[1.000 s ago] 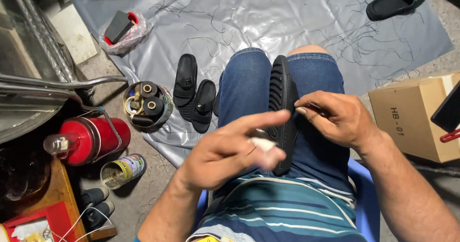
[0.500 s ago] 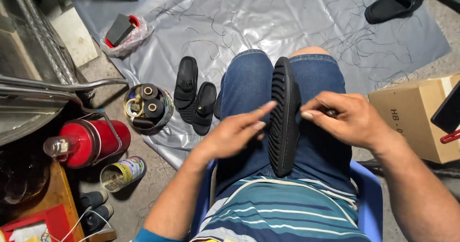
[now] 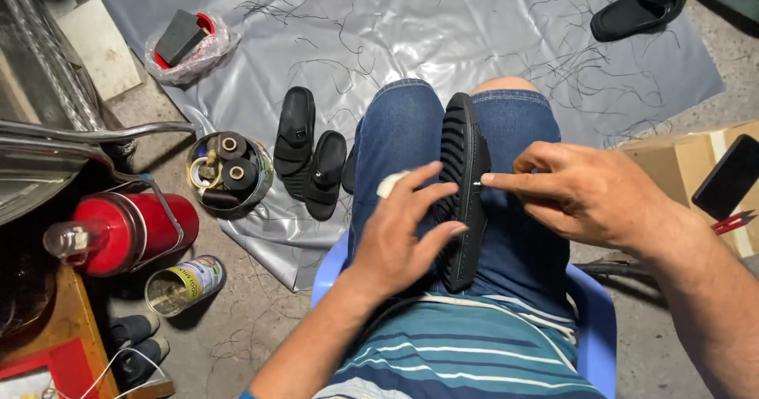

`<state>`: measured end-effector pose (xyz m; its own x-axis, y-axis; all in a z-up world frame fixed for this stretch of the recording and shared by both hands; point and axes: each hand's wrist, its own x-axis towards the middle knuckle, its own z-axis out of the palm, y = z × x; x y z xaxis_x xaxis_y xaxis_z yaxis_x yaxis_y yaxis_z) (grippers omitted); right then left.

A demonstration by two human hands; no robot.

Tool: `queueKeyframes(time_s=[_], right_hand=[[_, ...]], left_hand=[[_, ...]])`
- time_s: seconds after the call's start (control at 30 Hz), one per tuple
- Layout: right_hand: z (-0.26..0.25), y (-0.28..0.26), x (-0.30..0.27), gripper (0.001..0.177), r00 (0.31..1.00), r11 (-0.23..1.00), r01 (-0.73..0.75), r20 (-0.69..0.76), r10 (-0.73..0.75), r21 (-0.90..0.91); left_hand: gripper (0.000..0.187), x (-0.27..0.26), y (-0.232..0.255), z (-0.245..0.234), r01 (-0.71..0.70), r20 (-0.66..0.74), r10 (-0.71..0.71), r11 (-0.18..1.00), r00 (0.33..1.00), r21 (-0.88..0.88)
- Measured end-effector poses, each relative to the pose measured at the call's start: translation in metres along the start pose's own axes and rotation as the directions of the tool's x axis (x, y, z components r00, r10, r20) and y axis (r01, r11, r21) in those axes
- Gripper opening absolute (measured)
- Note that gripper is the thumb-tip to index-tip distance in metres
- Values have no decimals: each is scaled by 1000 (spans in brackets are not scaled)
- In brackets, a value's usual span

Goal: Hand-stitching the rubber sole of a black sandal using a needle and thread.

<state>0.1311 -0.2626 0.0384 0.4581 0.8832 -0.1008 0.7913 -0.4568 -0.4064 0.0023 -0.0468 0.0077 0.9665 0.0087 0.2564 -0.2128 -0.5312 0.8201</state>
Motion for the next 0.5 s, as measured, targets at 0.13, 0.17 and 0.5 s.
queueKeyframes(time_s=[0.13, 0.17, 0.5], right_hand=[[2, 0, 0, 45, 1000, 999, 6, 4, -6, -31], [3, 1, 0, 45, 1000, 999, 4, 3, -4, -32], [0, -4, 4, 49, 998, 999, -19, 55, 21, -28]], left_hand=[[33, -4, 9, 24, 110, -78, -110, 994, 991, -9], [33, -4, 11, 25, 108, -78, -109, 994, 991, -10], [30, -8, 15, 33, 104, -211, -113, 993, 971, -54]])
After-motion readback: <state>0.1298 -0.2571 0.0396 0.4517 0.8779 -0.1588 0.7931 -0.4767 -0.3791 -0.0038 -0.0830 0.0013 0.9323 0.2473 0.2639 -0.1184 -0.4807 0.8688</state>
